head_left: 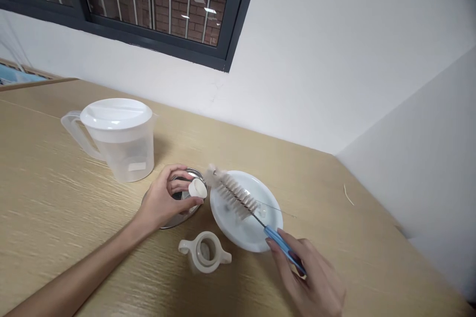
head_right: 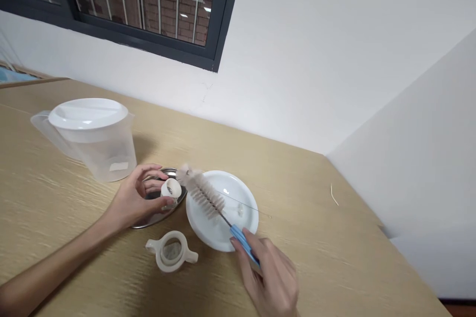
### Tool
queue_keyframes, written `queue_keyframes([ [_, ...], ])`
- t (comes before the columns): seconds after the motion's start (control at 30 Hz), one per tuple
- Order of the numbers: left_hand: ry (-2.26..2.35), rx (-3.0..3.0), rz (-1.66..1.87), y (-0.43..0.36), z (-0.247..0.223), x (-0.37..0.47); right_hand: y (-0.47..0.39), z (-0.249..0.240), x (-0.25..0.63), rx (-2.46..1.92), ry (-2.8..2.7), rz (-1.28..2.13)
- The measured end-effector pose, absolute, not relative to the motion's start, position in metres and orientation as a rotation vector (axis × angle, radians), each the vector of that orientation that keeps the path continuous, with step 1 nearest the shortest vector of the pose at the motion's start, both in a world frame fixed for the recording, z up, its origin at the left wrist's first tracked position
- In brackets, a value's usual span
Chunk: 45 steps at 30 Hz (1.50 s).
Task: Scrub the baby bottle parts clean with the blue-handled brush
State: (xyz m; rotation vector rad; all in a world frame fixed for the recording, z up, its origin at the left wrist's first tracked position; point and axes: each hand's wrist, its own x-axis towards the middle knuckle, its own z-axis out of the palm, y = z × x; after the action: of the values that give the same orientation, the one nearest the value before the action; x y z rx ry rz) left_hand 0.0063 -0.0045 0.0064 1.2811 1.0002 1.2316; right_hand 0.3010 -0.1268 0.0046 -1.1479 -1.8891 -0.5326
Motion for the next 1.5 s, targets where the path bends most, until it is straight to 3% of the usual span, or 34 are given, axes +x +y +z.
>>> queue_keyframes([
  [0.73,1.109,1.634,1.183,-0.005,0.012,0.001,-0.127,0.012,0.3,-1.303,-1.734,-0.577],
  [1.13,0.718,0.958,0.965,-0.009,0.023,0.001,-0.132,0.006,0.295,-1.219,-1.825,-0.5],
  [1.33,0.701,0.866,0.939,-0.011,0.028,0.0,-0.128,0.005,0.304,-1.305,-1.608,-0.549],
  [1.5,0.688,0.918,0.93,-0.008,0.02,-0.001,-0.131,0.002,0.302,-1.197,-1.798,-0.488],
])
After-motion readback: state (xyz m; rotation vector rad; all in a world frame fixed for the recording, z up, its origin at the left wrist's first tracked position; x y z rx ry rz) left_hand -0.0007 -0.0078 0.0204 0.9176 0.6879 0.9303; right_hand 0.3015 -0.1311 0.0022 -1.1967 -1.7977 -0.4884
